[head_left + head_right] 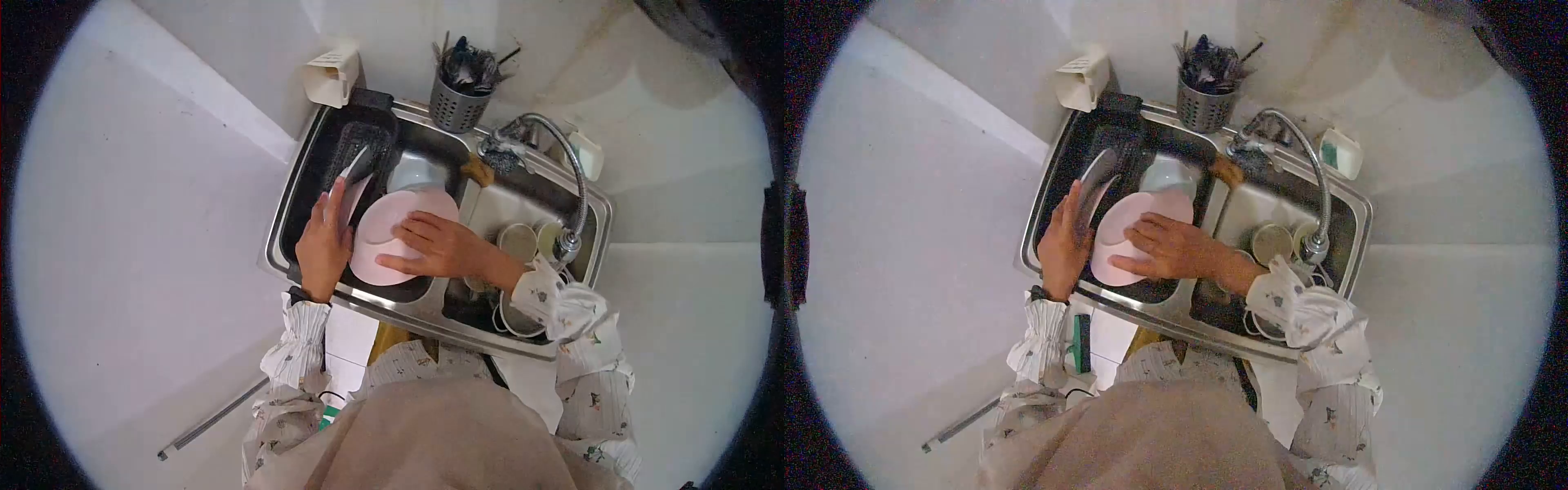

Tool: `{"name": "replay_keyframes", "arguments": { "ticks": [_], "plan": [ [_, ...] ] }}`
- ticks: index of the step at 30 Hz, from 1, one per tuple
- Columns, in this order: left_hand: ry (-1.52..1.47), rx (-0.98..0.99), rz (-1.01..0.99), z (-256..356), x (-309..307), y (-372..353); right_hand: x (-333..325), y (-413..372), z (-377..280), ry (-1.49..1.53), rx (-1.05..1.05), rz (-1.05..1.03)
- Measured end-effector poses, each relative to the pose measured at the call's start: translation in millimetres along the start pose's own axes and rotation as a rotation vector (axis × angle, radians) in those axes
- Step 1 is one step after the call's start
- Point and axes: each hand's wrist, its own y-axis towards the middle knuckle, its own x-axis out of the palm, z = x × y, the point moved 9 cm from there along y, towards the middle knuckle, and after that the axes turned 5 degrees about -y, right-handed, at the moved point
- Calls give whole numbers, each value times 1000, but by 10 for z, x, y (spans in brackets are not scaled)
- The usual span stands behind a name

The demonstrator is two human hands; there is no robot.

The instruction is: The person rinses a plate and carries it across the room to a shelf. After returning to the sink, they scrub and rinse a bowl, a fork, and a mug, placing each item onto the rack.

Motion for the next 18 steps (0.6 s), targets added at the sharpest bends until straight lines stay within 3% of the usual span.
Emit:
{"name": "replay_keyframes", "arguments": {
  "ticks": [5,10,13,18],
  "plan": [
    [-94,-50,-11,-228,-389,15,107,402,-102,79,-187,124],
    [-77,2,-17,-41,-579,-89,264,595,-197,148,-345,174],
    [-49,60,22,80,-588,-133,430,649,-215,180,-344,144],
    [-82,-39,36,167,-501,-190,521,596,-170,95,-348,88]
  ]
}}
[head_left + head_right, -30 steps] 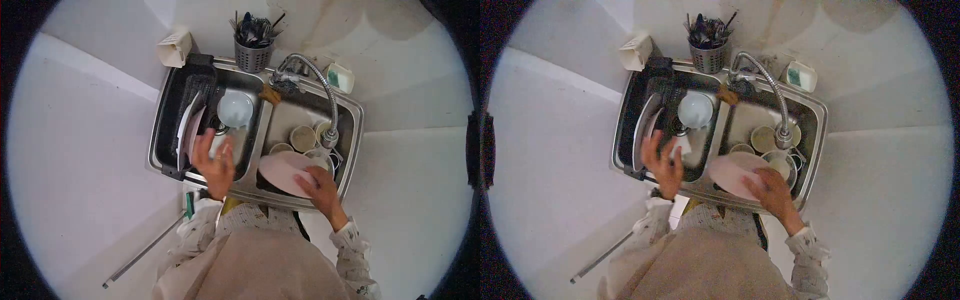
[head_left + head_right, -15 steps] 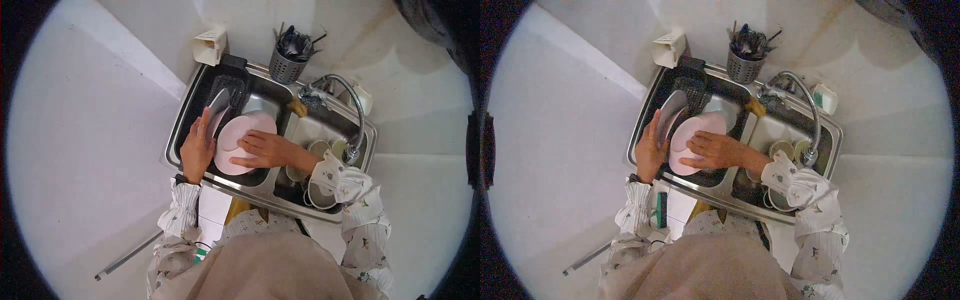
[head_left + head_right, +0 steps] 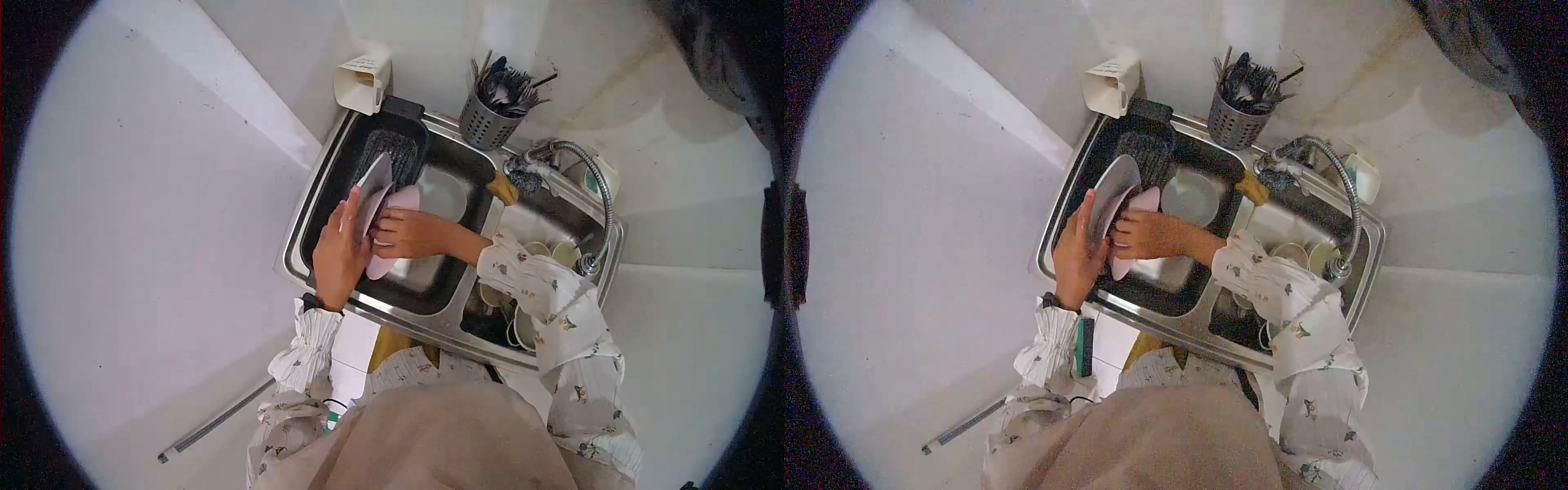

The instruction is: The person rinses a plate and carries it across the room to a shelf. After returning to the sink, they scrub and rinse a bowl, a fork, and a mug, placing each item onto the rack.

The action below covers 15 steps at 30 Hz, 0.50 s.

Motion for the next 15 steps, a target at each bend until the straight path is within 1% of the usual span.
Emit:
{"name": "replay_keyframes", "arguments": {
  "ticks": [3,5,7,8,10,11,13,14,15],
  "plan": [
    [65,56,28,128,42,-15,0,-28,40,2,23,10],
    [42,-5,68,104,51,24,25,-68,87,-16,37,10],
    [35,10,78,165,69,43,3,-145,215,-43,204,73],
    [30,24,86,179,67,58,30,-164,224,-45,202,71],
    [38,18,94,226,150,81,19,-290,348,-41,350,98],
    [45,11,97,232,191,99,41,-326,332,-43,353,94],
    [45,29,103,296,263,191,-19,-543,564,-111,644,153],
    [51,44,106,301,302,211,24,-563,559,-120,641,146],
    [43,51,117,271,342,203,13,-715,669,-65,837,285]
  ]
}}
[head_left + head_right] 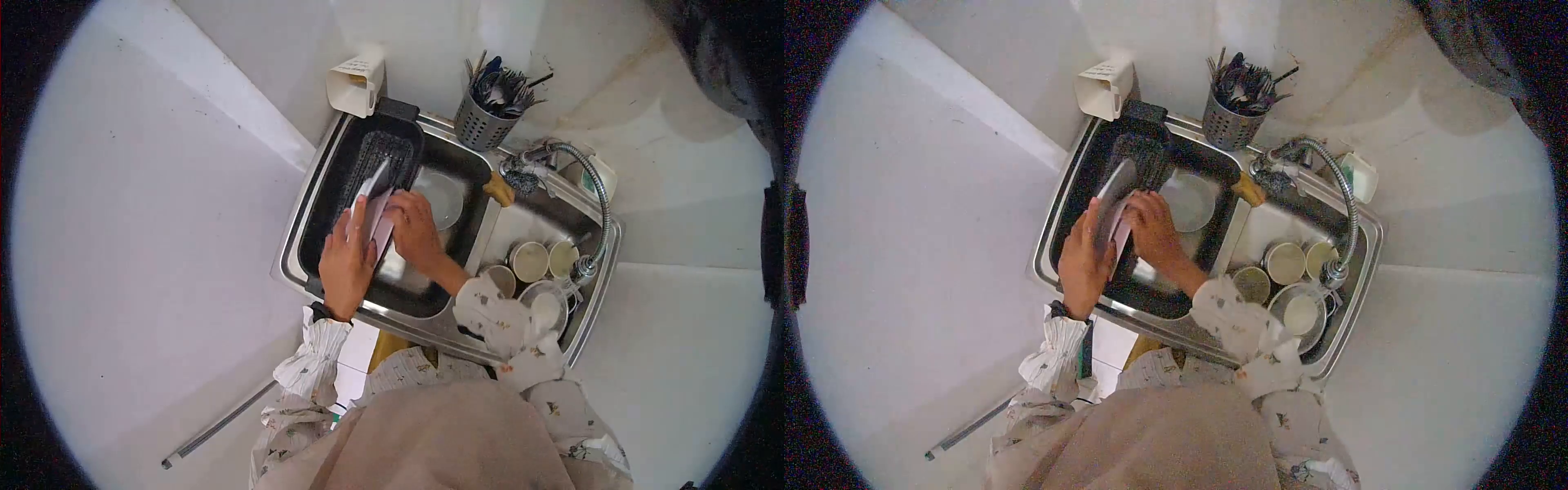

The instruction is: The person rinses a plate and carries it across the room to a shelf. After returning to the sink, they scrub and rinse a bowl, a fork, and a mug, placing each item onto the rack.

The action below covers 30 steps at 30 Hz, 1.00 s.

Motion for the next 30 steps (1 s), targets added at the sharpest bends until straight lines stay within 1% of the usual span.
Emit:
{"name": "replay_keyframes", "arguments": {
  "ticks": [1,2,4,5,7,8,10,11,12,13,14,15,17,18,20,22,26,28,29,30],
  "plan": [
    [11,5,-5,1,45,-34,-44,-81,171,82,212,103],
    [21,11,-13,6,83,-72,-15,-169,104,72,209,106],
    [4,20,-21,44,93,-91,44,-518,364,415,710,219],
    [-13,22,-10,36,103,-94,35,-562,329,407,708,224],
    [-28,27,2,52,125,-108,440,-849,351,1283,1151,218],
    [-84,51,34,104,124,-123,408,-862,347,1282,1150,224],
    [-150,82,62,115,147,-132,420,-793,274,1172,1161,48],
    [-181,8,52,25,214,-142,361,-758,256,1105,1151,-23],
    [-209,-66,39,-55,238,-150,383,-746,270,1100,1153,-15],
    [-123,-16,89,-19,188,-140,439,-714,263,1146,1159,-19],
    [-135,-7,97,7,213,-111,440,-694,309,1183,1153,-22],
    [-143,4,124,-6,190,-96,448,-704,332,1258,1159,32],
    [-167,-7,166,-30,157,-49,449,-731,376,1236,1149,15],
    [-173,-4,160,-36,144,-46,470,-755,383,1218,1138,-6],
    [-222,-81,108,-105,159,-31,474,-831,407,1225,1146,-7],
    [-216,-55,128,-123,139,-12,482,-902,432,1236,1156,-6],
    [-214,-107,125,-189,132,-28,460,-965,390,1185,1126,-82],
    [-318,-111,118,-189,104,-20,411,-950,346,1174,1138,-105],
    [-318,-109,114,-210,105,-16,433,-936,321,1198,1157,-116],
    [-382,-93,92,-226,126,-9,464,-922,291,1223,1176,-128]
  ]
}}
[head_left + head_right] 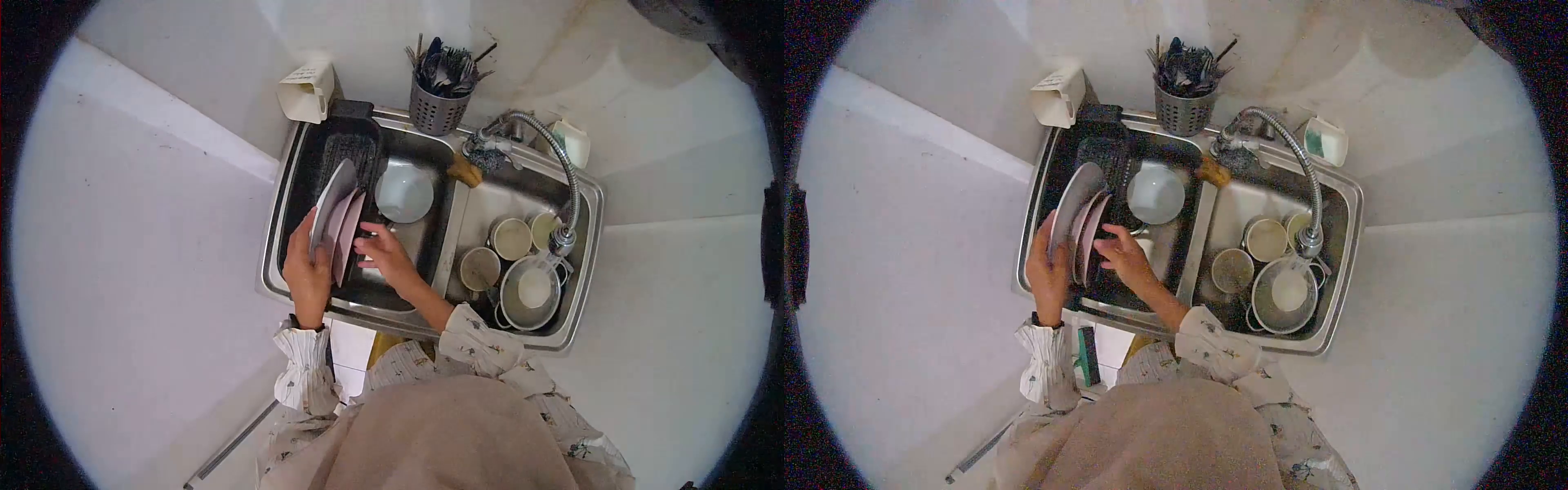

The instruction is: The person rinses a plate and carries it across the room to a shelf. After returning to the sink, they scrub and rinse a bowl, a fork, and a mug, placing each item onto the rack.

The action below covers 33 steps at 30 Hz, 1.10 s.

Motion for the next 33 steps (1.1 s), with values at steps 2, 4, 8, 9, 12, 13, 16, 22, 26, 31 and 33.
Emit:
{"name": "replay_keyframes", "arguments": {
  "ticks": [2,4,8,9,12,13,16,22,26,31,33],
  "plan": [
    [-57,6,-28,3,35,-4,72,36,-34,24,-26,50],
    [-101,-71,-41,-56,40,1,169,128,-20,46,-54,99],
    [-57,-109,-41,-124,36,-7,279,133,-372,-232,-258,228],
    [-55,-115,-44,-125,33,-13,288,98,-399,-264,-215,265],
    [-45,-46,-10,-252,36,-13,334,159,-312,-274,-225,308],
    [-8,-31,-5,-235,33,-10,337,190,-271,-361,-186,328],
    [-7,-46,-9,-303,41,-24,352,217,-235,-448,-169,356],
    [-47,-57,-13,-337,-26,14,295,344,-158,-556,-193,429],
    [-90,-100,58,-395,-121,9,93,374,-257,-512,-279,486],
    [-207,-215,158,-670,-283,-70,10,442,-138,-284,-157,380],
    [-318,-280,203,-773,-324,-79,-8,425,-143,-202,-112,341]
  ]
}}
